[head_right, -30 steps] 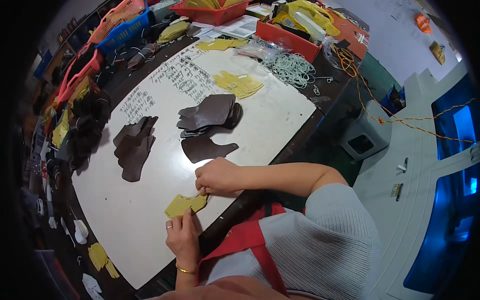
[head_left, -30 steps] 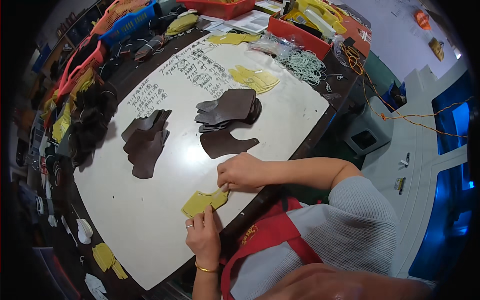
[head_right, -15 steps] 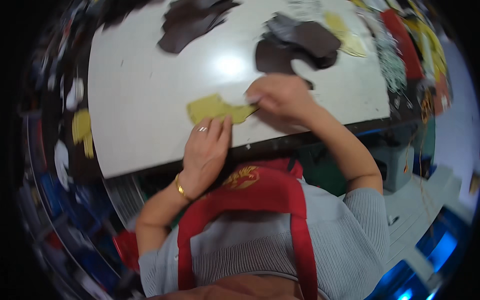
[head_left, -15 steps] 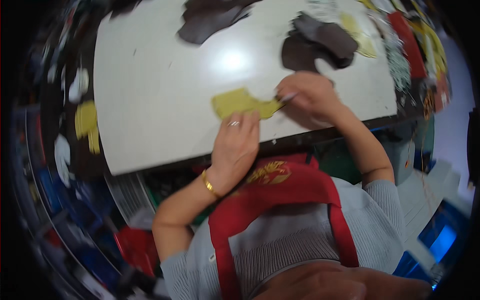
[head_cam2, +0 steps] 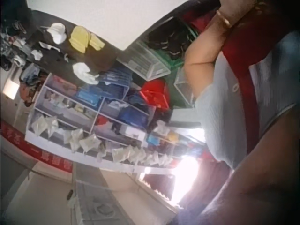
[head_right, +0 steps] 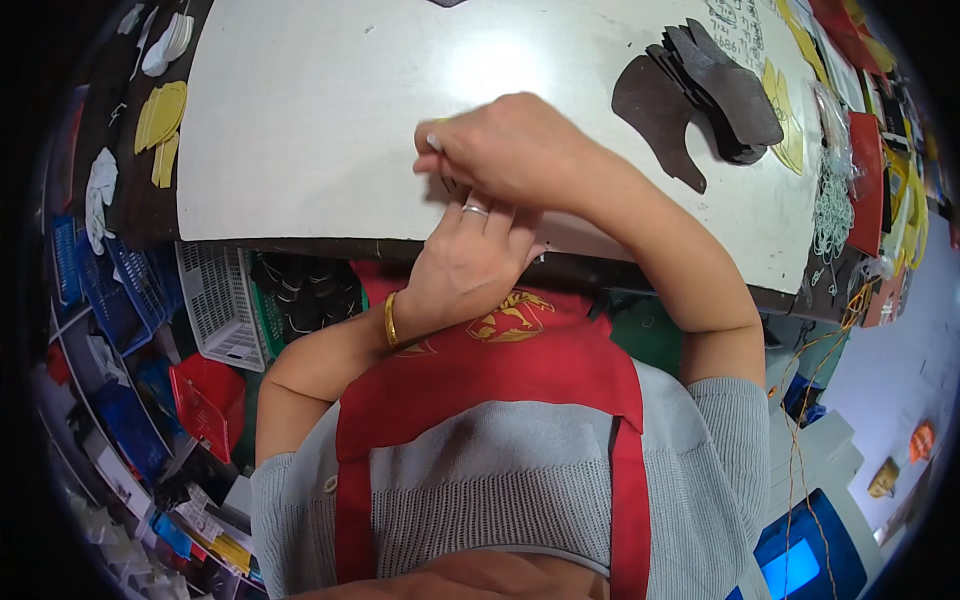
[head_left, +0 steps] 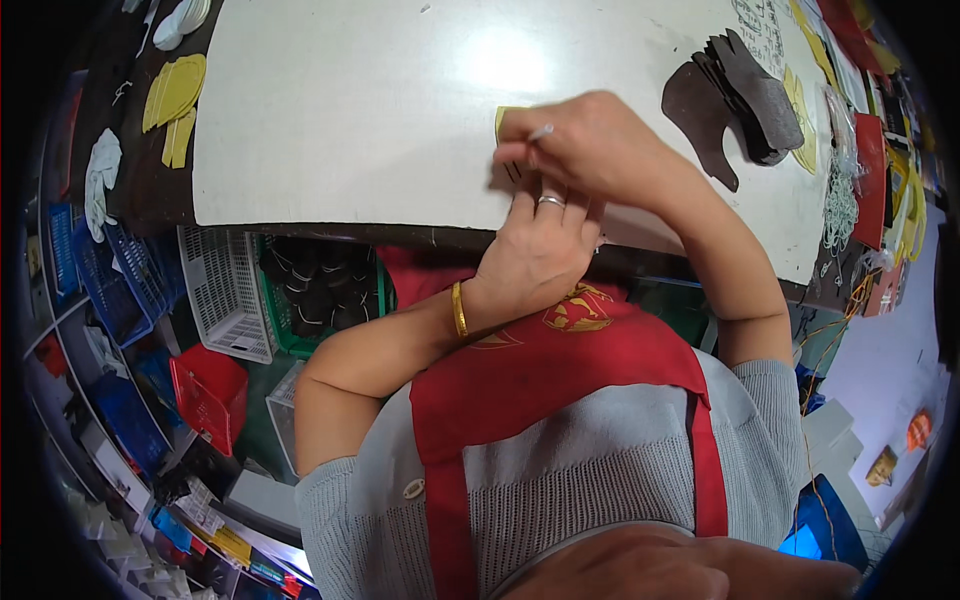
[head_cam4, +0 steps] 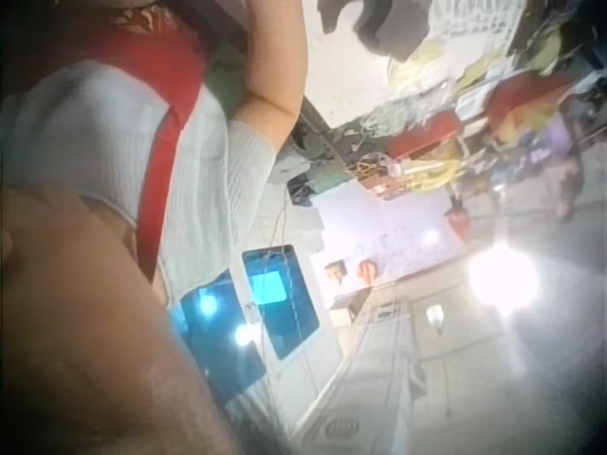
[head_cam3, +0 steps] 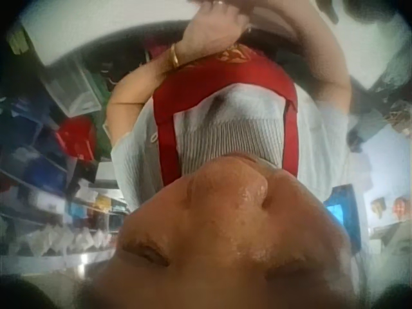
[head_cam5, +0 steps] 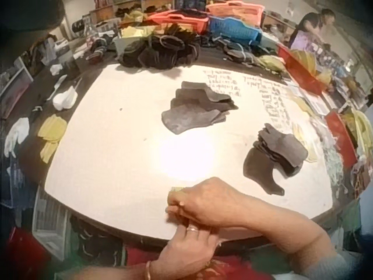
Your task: The person traces guidelines onto cut leather pieces by aligning a plastic template over each piece and drawing markings with a pen.
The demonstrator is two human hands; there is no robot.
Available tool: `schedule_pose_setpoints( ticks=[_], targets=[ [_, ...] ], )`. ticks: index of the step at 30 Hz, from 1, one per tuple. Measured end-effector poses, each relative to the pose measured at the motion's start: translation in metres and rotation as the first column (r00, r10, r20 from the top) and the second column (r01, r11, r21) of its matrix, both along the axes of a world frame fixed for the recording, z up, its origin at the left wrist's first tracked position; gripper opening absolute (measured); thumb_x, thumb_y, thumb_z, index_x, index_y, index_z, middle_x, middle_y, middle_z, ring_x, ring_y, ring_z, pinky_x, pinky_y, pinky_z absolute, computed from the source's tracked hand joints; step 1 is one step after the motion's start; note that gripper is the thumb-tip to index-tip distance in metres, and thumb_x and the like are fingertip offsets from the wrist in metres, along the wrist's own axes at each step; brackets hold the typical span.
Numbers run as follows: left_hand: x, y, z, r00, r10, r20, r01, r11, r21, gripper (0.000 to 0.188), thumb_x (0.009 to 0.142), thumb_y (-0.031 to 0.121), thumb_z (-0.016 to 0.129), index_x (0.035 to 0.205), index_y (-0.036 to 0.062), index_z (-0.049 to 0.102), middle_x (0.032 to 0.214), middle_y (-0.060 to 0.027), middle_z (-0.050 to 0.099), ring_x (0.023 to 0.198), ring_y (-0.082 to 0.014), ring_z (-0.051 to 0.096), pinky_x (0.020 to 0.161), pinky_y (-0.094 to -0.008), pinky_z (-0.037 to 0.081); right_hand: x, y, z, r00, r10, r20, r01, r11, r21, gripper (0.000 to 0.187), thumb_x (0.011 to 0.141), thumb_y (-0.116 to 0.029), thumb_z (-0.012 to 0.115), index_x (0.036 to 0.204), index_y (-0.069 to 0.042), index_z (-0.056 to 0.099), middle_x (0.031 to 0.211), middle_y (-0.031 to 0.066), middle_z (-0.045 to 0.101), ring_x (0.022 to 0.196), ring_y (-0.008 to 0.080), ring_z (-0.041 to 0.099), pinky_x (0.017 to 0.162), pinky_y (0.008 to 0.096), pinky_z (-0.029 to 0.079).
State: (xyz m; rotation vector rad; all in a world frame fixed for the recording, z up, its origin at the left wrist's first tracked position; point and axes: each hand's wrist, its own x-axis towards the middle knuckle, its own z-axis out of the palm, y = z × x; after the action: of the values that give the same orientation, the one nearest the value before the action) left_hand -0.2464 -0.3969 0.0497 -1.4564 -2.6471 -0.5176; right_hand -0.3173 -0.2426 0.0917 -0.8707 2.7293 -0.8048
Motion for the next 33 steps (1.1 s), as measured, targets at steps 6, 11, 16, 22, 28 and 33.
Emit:
schedule_pose_setpoints(
  ticks=[6,11,16,22,28,33],
  targets=[
    [0.002,0.000,-0.004,0.996,0.039,-0.080,-0.039,0.999,0.010,0.058,0.087,0.037,0.070,0.127,-0.0036,0.063,0.123,-0.0229,0.059,0.117,-0.0401,0.058,0.100,-0.0506,0.049,-0.007,0.004,0.014,0.995,0.046,0.085,-0.047,0.999,0.008,0.019,0.098,-0.028,0.064,0.092,-0.011,0.066,0.069,0.0074,0.065,0.062,0.0294,0.064,0.056,0.0374,0.048],
    [0.001,0.002,0.000,0.992,-0.012,-0.127,0.001,0.996,-0.084,0.056,0.086,0.037,0.071,0.125,-0.0021,0.065,0.123,-0.0220,0.058,0.114,-0.0387,0.058,0.101,-0.0516,0.050,-0.011,0.006,-0.009,0.990,0.065,-0.122,-0.069,0.997,-0.025,0.015,0.097,-0.027,0.065,0.093,-0.012,0.063,0.074,0.0051,0.065,0.064,0.0280,0.065,0.057,0.0379,0.050],
    [0.000,0.006,-0.004,0.997,0.031,-0.077,-0.030,1.000,0.009,0.055,0.083,0.037,0.073,0.122,-0.0009,0.066,0.124,-0.0235,0.057,0.113,-0.0410,0.057,0.100,-0.0544,0.050,-0.010,0.009,-0.006,0.932,-0.106,-0.346,0.102,0.994,-0.029,0.015,0.098,-0.026,0.065,0.095,-0.011,0.065,0.078,0.0053,0.068,0.067,0.0285,0.067,0.059,0.0373,0.053],
    [-0.001,0.001,0.000,0.996,0.000,-0.084,0.001,1.000,0.020,0.053,0.082,0.038,0.074,0.118,0.0003,0.066,0.125,-0.0273,0.057,0.117,-0.0434,0.059,0.099,-0.0552,0.053,0.021,0.022,-0.008,0.988,-0.153,-0.035,0.149,0.983,-0.107,0.018,0.096,-0.024,0.068,0.093,-0.007,0.071,0.079,0.0084,0.071,0.068,0.0296,0.068,0.060,0.0345,0.053],
    [-0.002,0.004,0.000,0.996,0.007,-0.093,-0.008,1.000,-0.010,0.052,0.081,0.036,0.075,0.121,0.0036,0.066,0.124,-0.0242,0.059,0.112,-0.0405,0.062,0.096,-0.0518,0.055,0.046,0.049,0.006,0.950,-0.210,-0.232,0.231,0.971,0.065,0.024,0.099,-0.032,0.064,0.090,-0.010,0.067,0.070,0.0060,0.068,0.064,0.0274,0.067,0.055,0.0368,0.050],
    [-0.006,0.007,0.009,0.993,-0.010,-0.117,0.009,1.000,-0.003,0.052,0.080,0.034,0.077,0.123,0.0066,0.066,0.123,-0.0183,0.062,0.104,-0.0359,0.063,0.092,-0.0452,0.056,0.039,0.063,-0.009,0.865,-0.495,0.082,0.481,0.773,-0.414,0.025,0.101,-0.031,0.061,0.096,-0.008,0.070,0.073,0.0104,0.071,0.065,0.0281,0.070,0.058,0.0367,0.053]
  ],
)
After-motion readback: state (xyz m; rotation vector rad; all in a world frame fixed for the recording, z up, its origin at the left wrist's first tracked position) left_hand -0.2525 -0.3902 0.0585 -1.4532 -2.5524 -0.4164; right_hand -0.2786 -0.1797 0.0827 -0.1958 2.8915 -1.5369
